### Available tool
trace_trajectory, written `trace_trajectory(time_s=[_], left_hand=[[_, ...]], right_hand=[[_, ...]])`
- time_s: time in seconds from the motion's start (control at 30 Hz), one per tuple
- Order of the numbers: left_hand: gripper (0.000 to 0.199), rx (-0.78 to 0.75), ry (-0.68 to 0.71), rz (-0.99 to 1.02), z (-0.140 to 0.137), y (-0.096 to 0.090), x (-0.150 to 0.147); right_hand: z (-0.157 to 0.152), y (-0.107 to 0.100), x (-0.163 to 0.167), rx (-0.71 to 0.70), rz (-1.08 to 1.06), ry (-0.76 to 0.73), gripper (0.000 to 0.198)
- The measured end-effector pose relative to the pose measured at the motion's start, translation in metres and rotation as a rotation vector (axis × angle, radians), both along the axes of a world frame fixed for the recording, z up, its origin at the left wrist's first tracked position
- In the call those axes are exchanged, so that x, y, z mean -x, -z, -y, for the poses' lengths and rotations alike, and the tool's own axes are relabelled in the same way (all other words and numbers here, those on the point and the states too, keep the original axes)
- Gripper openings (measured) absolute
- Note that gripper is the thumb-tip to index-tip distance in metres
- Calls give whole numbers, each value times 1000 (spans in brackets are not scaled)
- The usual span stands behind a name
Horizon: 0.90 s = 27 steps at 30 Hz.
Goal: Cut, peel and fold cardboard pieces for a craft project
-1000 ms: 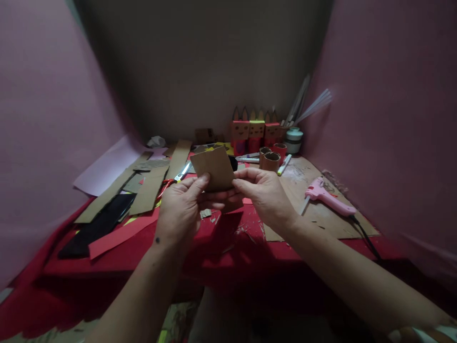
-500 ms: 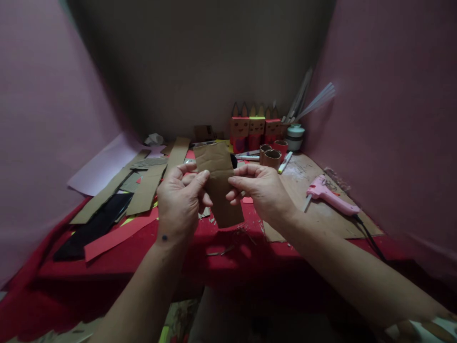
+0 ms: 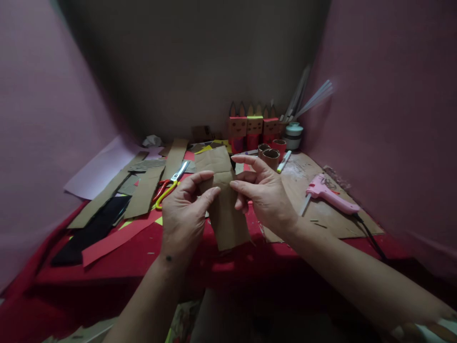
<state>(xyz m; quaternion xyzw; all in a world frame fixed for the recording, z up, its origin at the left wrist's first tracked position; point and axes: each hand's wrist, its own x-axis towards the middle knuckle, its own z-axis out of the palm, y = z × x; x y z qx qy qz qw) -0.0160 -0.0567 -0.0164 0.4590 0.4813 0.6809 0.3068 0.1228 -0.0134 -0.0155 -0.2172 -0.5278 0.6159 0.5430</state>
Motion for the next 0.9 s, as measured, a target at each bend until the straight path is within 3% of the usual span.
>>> trace_trajectory(time_s=[0.2, 0.33, 0.43, 0.57, 0.9], left_hand=[[28, -11, 56, 9, -3, 3, 5], [34, -52, 116, -20, -10, 7, 9], [40, -67, 127, -87, -17, 7, 12], [46, 25, 123, -197, -28, 2, 14], [37, -7, 176, -263, -56, -4, 13]], right_hand=[[-9, 0, -4, -43, 49, -56, 29], [-15, 3, -5, -36, 16, -76, 36], [-21, 6, -6, -34, 39, -51, 36], [-30, 4, -11, -27, 69, -9, 35], [-49, 6, -17, -56, 40, 66, 35]])
